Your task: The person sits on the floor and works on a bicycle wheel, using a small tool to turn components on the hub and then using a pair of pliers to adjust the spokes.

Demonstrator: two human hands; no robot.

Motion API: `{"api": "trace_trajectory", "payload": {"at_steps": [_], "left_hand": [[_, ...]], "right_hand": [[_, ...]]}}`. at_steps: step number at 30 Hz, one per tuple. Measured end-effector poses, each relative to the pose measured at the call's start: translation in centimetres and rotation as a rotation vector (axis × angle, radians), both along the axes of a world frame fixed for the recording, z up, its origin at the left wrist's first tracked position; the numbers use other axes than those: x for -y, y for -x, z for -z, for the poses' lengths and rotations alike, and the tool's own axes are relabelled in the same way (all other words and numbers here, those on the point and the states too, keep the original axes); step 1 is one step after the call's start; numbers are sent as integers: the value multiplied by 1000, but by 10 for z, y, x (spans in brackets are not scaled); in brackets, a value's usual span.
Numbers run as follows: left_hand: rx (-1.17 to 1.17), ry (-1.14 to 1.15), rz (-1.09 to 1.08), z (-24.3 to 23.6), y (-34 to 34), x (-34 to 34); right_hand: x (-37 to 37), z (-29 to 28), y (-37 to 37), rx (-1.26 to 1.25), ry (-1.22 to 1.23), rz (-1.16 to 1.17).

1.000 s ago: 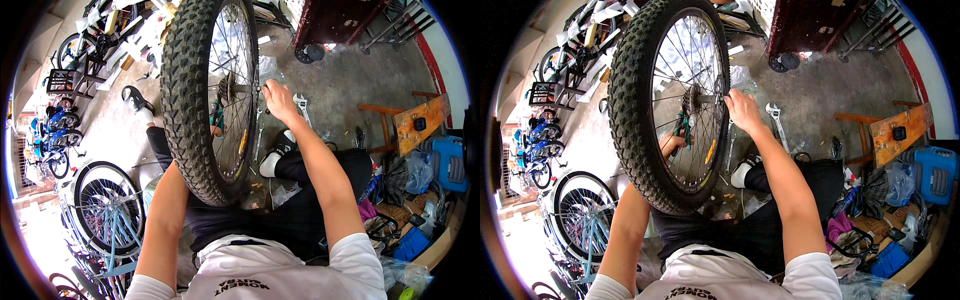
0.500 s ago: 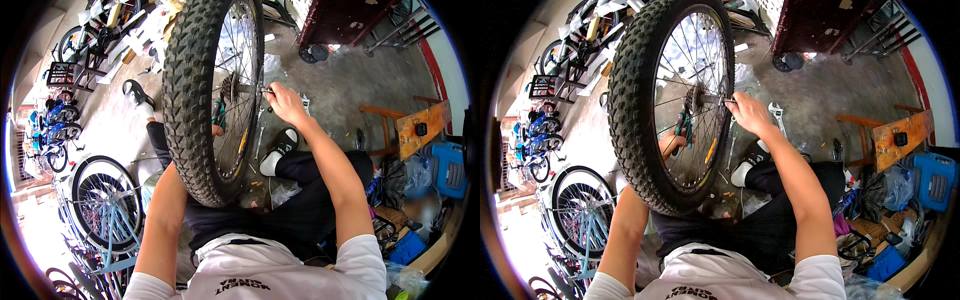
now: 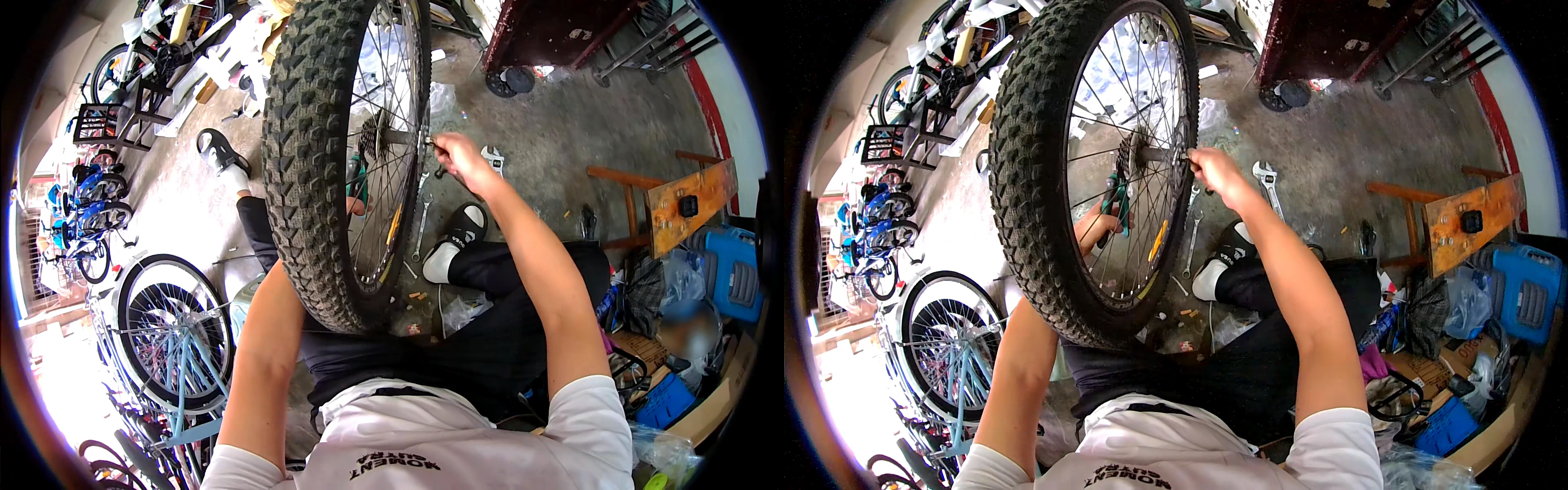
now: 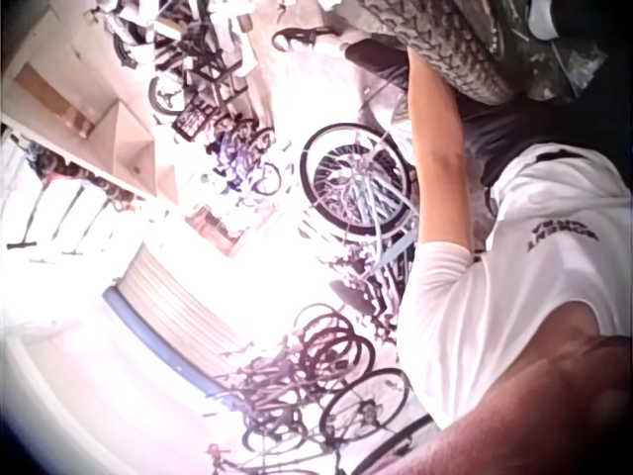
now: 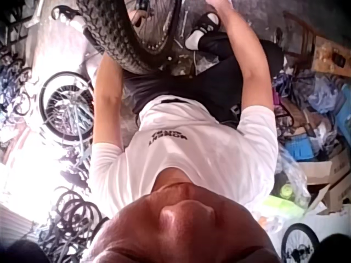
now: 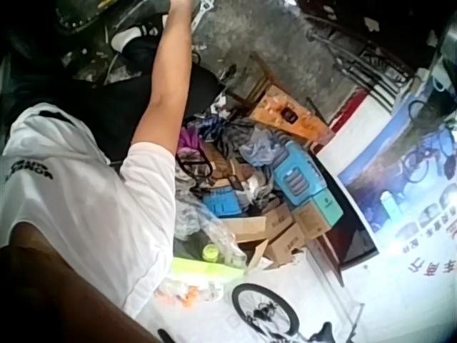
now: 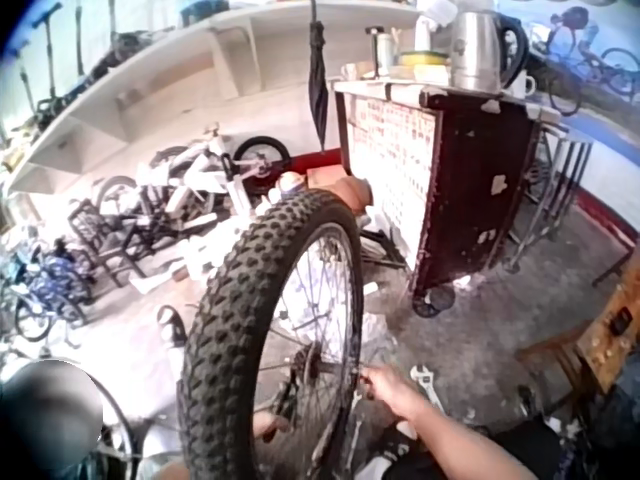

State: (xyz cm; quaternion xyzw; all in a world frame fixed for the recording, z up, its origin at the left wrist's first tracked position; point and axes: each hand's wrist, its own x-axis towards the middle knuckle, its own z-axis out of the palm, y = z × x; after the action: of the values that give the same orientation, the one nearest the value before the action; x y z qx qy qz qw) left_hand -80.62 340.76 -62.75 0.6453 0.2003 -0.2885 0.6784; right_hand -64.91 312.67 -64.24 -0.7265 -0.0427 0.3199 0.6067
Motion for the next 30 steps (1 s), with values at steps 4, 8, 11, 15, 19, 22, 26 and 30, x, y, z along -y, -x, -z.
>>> {"api": "trace_trajectory", "payload": {"at_steps": [4, 8, 11, 15, 19, 22, 26, 30], "left_hand": [[11, 13, -20, 4, 0, -5], [37, 43, -30, 9, -7, -4], [40, 51, -49, 11, -4, -7], [37, 65, -52, 12, -4, -5], [38, 71, -57, 13, 1, -5], [37, 80, -66, 16, 3, -6], [49, 117, -72, 23, -3, -5], [71, 221, -163, 25, -5, -14]], "right_hand": [[-1, -21, -5, -715, -227, 26], [7, -2, 12, 619, 359, -130], [17, -20, 11, 1036, 491, -277], [15, -10, 3, 1076, 366, -292], [10, -7, 11, 858, 333, -215], [10, -5, 12, 668, 233, -110], [11, 33, 2, 225, -104, 12], [2, 0, -2, -715, -404, 64]]}}
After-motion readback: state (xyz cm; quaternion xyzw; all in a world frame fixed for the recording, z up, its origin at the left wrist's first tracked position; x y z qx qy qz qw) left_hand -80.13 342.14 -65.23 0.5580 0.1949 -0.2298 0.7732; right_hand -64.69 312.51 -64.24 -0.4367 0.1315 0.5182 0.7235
